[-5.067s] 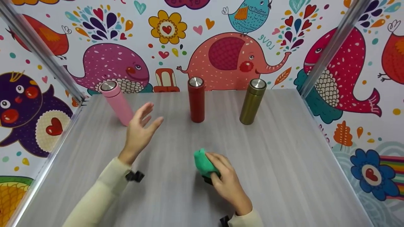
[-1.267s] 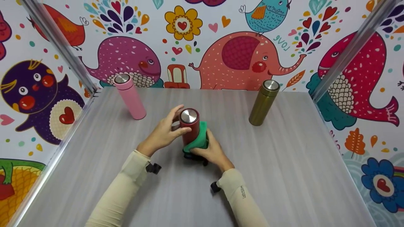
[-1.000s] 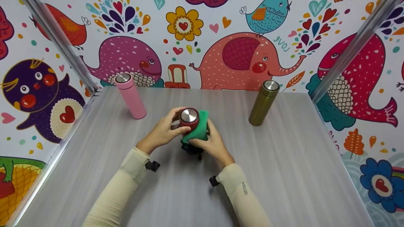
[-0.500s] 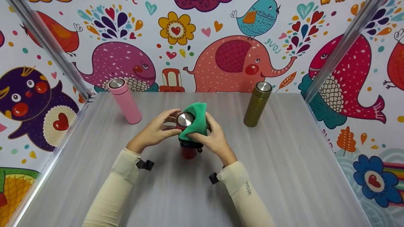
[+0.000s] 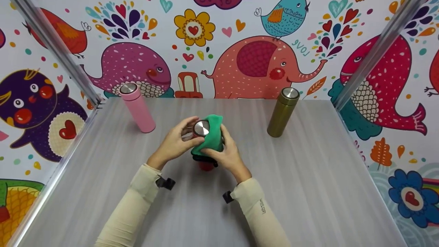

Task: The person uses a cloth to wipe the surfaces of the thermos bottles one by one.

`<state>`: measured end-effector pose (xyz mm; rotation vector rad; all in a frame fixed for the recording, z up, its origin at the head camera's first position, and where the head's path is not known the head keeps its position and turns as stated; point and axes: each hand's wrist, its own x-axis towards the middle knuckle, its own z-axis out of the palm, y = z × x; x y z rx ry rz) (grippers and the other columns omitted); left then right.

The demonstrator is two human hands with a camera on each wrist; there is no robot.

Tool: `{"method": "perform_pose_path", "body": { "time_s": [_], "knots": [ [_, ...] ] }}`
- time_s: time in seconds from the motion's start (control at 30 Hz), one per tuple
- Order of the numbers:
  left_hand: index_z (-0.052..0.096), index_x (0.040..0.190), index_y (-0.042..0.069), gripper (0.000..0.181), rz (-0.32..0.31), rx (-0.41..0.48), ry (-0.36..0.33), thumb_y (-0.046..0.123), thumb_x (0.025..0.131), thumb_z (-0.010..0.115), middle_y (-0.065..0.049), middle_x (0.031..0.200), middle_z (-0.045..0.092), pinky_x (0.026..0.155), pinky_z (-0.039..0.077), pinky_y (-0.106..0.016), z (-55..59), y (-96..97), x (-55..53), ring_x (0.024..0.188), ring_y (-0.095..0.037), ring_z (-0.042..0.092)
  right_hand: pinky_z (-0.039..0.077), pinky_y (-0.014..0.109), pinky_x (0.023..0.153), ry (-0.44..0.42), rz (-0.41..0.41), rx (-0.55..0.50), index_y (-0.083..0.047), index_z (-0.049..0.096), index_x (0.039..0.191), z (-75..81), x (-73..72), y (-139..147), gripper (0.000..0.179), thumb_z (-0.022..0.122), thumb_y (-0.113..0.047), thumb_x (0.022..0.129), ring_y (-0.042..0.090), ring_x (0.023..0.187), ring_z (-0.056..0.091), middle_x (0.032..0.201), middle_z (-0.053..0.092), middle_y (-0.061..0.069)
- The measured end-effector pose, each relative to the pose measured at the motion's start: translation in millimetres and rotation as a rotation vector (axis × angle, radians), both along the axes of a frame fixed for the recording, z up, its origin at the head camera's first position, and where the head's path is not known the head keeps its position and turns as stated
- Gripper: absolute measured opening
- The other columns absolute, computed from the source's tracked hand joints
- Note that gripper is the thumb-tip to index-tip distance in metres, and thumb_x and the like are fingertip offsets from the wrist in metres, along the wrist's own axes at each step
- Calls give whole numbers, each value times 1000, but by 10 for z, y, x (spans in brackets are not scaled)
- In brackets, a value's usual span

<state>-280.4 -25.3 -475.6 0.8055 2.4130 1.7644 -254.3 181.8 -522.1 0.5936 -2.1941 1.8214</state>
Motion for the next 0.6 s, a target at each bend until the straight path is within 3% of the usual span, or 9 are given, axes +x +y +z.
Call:
{"method": "perform_pose_path", "body": {
  "time_s": [0.23, 0.4, 0.6],
  "knots": [
    [43, 146, 11, 82, 13, 54, 54, 43, 82, 83, -4, 135, 57, 102, 46, -28, -91, 52, -12, 122, -11, 55, 39, 46, 108, -102, 100, 9, -10, 33, 154, -392, -23, 42, 84, 80, -3, 85, 27, 130, 48, 147, 48, 9],
    [39, 146, 10, 83, 5, 115, 31, 36, 81, 84, -9, 139, 57, 104, 45, -31, -154, 36, -31, 126, -14, 55, 37, 48, 108, -242, 73, 97, -11, 31, 155, -615, -16, 65, 88, 83, -12, 84, 26, 129, 49, 144, 51, 10],
    [46, 143, 10, 76, -6, 134, 64, 37, 83, 82, -6, 136, 59, 104, 44, -31, -200, 32, -69, 127, -14, 54, 40, 48, 105, -276, 55, 182, -1, 32, 152, -483, 78, 43, 87, 84, -13, 83, 27, 122, 51, 138, 54, 14]
  ]
}}
